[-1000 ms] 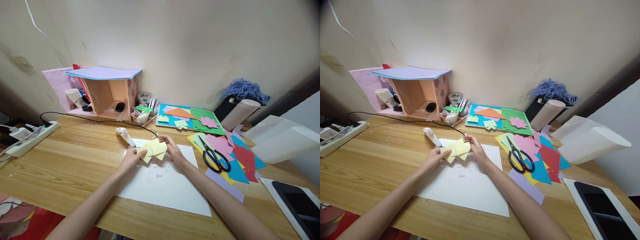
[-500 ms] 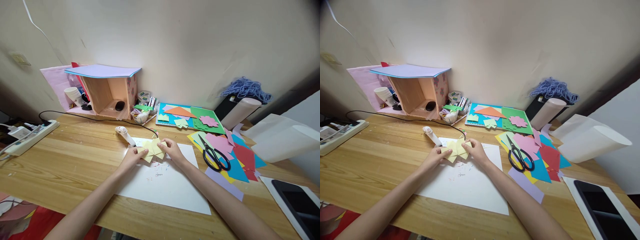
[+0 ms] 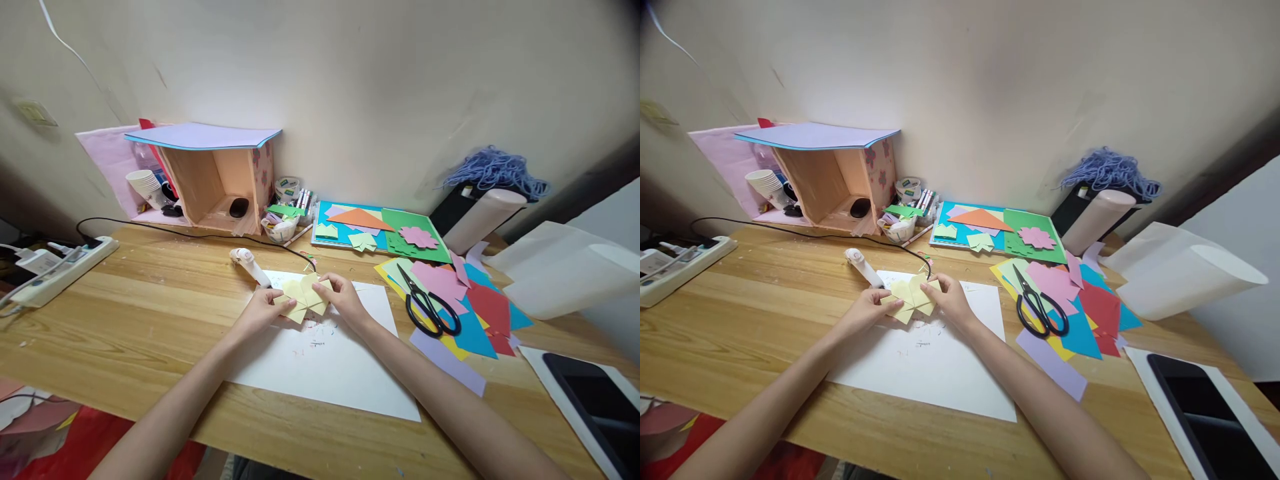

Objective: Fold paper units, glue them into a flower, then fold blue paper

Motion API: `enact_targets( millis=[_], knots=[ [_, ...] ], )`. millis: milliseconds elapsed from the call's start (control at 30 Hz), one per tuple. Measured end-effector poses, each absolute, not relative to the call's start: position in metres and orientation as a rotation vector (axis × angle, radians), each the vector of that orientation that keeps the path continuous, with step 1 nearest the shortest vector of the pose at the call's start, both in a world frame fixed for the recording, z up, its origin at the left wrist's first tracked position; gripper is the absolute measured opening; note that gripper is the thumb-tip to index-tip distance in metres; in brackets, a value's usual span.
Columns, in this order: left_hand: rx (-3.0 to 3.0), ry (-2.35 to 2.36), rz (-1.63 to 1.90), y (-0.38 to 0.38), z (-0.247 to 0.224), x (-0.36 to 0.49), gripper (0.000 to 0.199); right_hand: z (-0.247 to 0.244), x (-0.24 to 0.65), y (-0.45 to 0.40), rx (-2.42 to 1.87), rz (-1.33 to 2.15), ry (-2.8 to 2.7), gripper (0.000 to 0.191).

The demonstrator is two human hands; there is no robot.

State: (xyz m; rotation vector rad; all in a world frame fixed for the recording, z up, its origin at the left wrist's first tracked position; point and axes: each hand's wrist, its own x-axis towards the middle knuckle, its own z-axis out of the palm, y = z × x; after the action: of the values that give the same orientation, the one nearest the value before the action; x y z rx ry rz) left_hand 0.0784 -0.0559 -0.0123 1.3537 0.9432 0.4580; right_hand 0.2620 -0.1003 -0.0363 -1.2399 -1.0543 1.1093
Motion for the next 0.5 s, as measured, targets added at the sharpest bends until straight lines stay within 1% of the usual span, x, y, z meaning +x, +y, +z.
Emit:
enact_targets(
  millis=[167, 333, 500],
  knots=[
    [1.383, 0.913, 0.481, -0.0537, -0.0133, 0.0774, 0.038, -0.0371, 0.2624, -0.1006, -1.238, 1.117, -1.065, 0.027],
    [1.382, 0.900, 0.572, -0.0526, -0.0158, 0.0779, 0.044, -0.0370, 0.2625, -0.1010, -1.234, 1.130, -1.088, 0.027],
    [1.342, 0.943, 0.585, -0.0529, -0.0209, 0.0778, 0.044, -0.0364, 0.2623, -0.1014, -1.245, 1.144, -1.130, 0.026]
  ],
)
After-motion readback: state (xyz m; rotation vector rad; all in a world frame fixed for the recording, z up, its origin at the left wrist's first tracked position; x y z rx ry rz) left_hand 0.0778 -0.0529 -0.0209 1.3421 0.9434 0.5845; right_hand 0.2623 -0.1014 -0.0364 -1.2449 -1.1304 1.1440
